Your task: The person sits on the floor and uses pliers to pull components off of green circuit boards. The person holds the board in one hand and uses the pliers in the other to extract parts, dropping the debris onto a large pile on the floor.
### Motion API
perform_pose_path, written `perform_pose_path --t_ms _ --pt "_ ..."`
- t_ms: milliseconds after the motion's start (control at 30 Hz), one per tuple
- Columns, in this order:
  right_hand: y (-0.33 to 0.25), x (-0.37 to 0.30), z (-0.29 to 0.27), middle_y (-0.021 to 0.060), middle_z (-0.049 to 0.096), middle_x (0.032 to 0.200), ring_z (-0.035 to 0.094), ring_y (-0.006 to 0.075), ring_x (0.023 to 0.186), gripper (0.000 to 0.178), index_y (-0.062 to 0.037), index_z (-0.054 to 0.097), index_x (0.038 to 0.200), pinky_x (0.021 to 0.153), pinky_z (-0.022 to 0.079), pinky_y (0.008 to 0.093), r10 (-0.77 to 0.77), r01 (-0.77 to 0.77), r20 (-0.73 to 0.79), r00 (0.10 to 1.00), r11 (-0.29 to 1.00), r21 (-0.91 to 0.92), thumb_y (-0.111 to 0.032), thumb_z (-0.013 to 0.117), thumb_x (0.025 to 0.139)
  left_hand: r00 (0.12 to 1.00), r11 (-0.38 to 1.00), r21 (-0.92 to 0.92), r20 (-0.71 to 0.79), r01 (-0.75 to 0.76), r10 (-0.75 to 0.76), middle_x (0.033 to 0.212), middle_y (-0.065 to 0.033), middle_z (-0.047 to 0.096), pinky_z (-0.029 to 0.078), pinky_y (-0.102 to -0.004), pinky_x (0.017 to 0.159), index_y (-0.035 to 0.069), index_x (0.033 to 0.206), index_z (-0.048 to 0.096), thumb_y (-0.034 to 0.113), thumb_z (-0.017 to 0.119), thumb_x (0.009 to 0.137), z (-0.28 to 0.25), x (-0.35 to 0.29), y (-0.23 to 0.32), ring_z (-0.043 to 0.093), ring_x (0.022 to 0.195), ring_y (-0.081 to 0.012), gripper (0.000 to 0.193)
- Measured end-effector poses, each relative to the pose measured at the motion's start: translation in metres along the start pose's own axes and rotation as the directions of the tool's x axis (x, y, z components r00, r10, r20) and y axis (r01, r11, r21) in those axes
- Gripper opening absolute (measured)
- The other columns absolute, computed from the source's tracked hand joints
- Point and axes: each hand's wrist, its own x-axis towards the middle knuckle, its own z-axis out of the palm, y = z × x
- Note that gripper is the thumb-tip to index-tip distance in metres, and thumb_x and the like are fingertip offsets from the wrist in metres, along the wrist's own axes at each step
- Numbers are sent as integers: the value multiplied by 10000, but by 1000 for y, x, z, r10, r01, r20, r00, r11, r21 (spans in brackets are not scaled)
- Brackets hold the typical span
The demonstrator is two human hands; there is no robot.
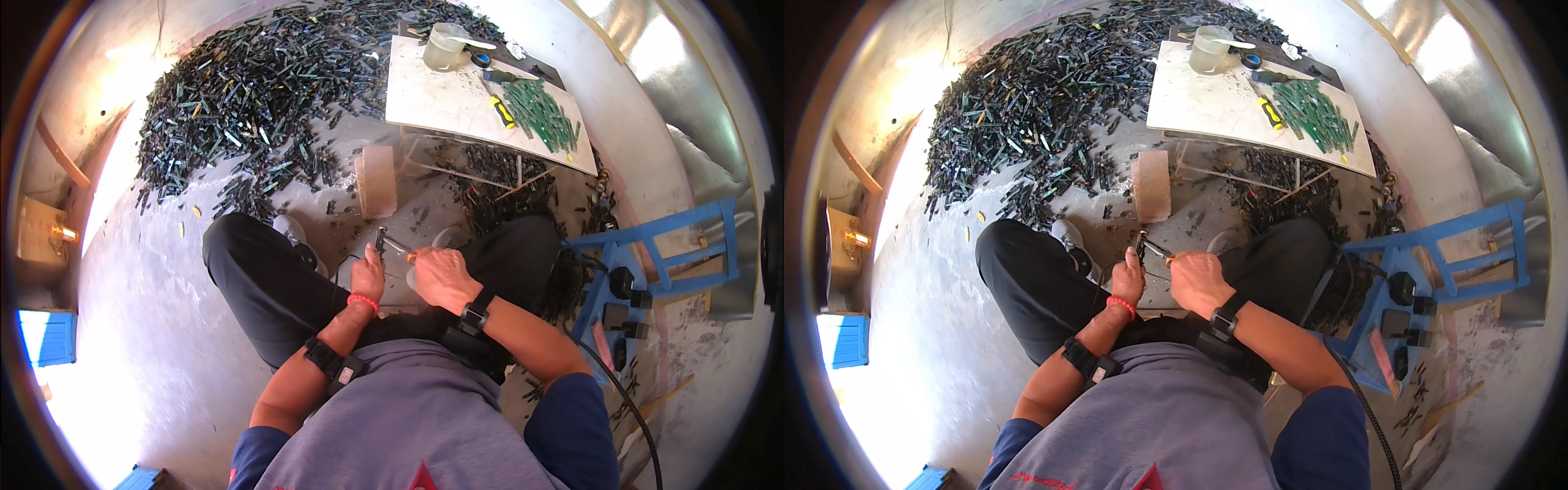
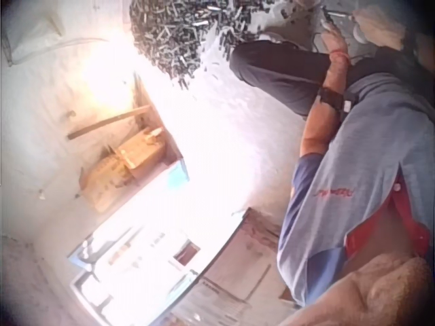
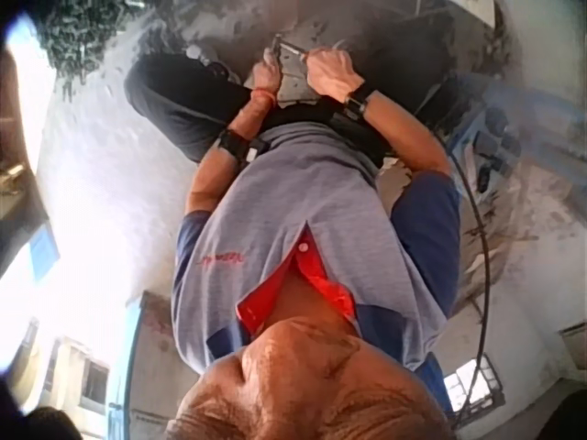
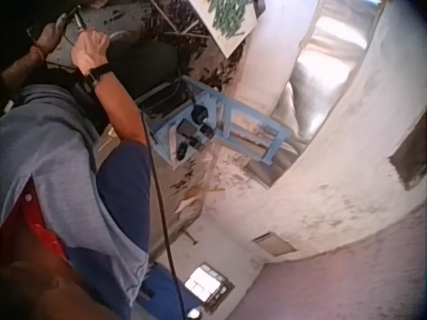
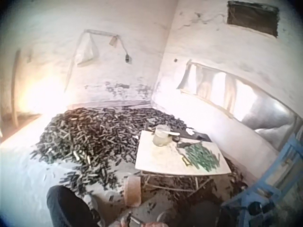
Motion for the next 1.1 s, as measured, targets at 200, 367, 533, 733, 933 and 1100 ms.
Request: perform_pose_path --t_ms 200,367,533,733,933,1100 --pt "-9 5 -6 198 647 774 649 318 745 170 5 638 809 657 501 395 28 -32 117 993 999 32 -112 523 764 996 988 129 -45 84 -79 587 -253 542 401 -484 593 -65 635 576 419 300 962 5 6 -6 552 638 -441 646" --pt "-10 7 -8 202 647 782 649 322 758 183 8 635 833 663 500 400 82 -88 161 984 996 34 -121 520 774 995 985 141 -11 101 -100 606 -253 555 409 -482 614 -59 648 585 424 300 959 3 10 -11 564 676 -444 641" --pt "-3 7 -4 223 641 782 645 341 759 235 36 611 893 677 498 414 146 -172 183 972 976 135 -144 515 777 995 989 110 -2 96 -97 613 -252 559 409 -480 616 -59 664 591 426 299 960 2 10 -10 565 682 -442 639" --pt "0 3 -3 243 626 752 633 370 737 261 54 579 882 682 496 431 106 -127 121 987 976 178 -179 530 773 996 985 146 -14 89 -87 634 -264 558 413 -478 619 -69 708 596 417 300 961 1 11 -12 559 695 -448 623" --pt "19 -1 6 209 617 712 618 365 688 249 27 566 883 655 485 449 46 -53 44 998 981 186 -182 562 748 978 969 -157 116 190 -173 477 -31 365 258 -328 390 91 594 414 538 331 928 -5 -3 6 334 398 -189 564" --pt "39 -5 2 205 604 664 605 381 648 182 8 559 819 610 482 460 -90 98 -63 994 987 127 -152 572 732 831 806 -328 450 494 -326 454 57 226 136 -258 338 164 584 300 617 362 891 -24 -14 21 173 336 -86 551"
